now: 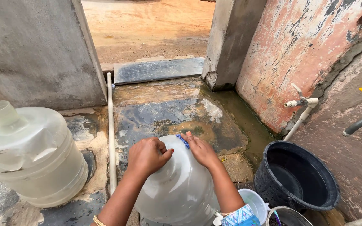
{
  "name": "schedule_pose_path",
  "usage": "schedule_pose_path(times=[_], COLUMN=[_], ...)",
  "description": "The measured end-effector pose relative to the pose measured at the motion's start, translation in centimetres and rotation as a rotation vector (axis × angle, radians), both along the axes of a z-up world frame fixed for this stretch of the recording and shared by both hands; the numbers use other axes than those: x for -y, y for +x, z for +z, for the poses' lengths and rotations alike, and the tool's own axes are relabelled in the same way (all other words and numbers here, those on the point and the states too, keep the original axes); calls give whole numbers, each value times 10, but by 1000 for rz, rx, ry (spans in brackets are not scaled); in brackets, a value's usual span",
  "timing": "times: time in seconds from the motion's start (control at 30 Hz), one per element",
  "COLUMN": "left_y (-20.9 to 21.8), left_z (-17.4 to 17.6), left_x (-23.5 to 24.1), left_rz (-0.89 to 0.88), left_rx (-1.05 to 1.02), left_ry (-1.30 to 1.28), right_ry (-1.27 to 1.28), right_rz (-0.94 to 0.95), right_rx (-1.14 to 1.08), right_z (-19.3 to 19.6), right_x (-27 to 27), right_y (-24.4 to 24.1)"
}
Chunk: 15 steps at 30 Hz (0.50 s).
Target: Scrubbing the exterior and rim of a large plastic water jug using soapy water, a toothbrush, and a sponge.
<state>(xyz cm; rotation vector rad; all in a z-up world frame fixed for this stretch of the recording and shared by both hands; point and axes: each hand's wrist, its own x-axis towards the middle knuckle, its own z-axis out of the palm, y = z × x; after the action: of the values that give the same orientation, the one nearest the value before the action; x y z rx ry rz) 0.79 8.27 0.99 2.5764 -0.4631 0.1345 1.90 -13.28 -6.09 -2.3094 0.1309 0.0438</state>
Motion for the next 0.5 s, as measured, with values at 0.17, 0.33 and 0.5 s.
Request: schedule_pose_path(times=[0.17, 0.33, 0.5], left_y=[10, 11, -4], left_z=[-4, -1, 0], left_x=[-6, -6, 12], left_rz=[102, 6, -508], left_rx=[-69, -39, 244], left_ry=[13, 15, -145], right_ry=[-445, -668, -355], right_rz=[176, 214, -49], right_rx=[487, 851, 220], right_z=[-33, -98, 2], right_x=[-69, -50, -3], right_y=[-110, -123, -49])
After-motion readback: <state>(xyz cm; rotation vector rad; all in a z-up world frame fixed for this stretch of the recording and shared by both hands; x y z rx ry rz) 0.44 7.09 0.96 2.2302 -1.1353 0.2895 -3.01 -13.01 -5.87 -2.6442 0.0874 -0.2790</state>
